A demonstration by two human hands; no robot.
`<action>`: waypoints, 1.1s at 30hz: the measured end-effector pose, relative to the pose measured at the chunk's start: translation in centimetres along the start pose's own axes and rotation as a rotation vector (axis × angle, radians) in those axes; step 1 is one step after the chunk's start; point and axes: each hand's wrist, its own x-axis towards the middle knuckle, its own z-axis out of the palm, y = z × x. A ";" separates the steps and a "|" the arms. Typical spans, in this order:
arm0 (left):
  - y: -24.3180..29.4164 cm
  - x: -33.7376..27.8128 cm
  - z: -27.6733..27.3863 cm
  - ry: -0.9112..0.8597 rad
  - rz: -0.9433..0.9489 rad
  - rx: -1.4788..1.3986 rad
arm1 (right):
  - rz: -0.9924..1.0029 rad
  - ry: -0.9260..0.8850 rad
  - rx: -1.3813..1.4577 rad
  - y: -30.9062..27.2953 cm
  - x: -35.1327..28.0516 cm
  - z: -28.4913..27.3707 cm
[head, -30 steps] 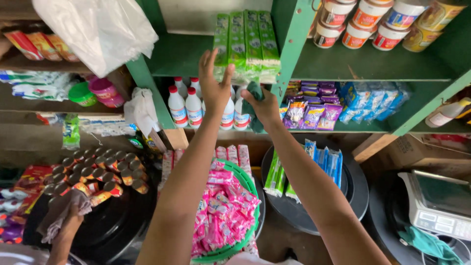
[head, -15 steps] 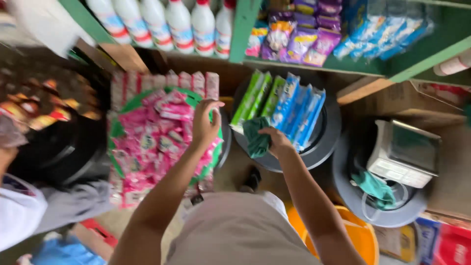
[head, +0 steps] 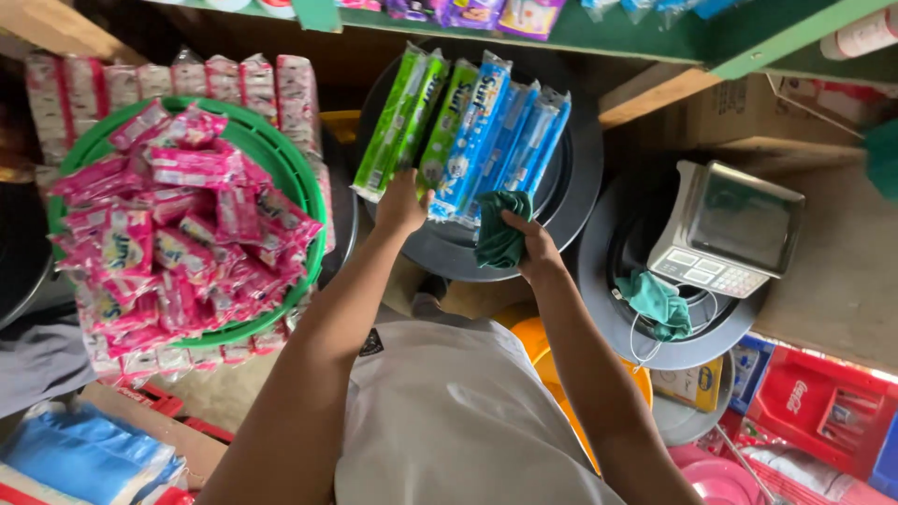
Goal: Wiping down detergent soap bars with a cloth and organizing them on the store shelf.
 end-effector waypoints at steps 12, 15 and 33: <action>-2.1 -0.7 -3.3 -0.200 -0.163 -0.492 | 0.071 0.142 0.080 0.6 0.0 -8.0; -1.8 -3.0 -5.1 -0.289 -0.134 -0.772 | 0.027 0.084 0.092 0.0 1.3 -7.0; 5.7 -14.0 -14.4 -0.634 0.154 -1.185 | -0.370 -0.119 0.037 -6.1 4.7 5.4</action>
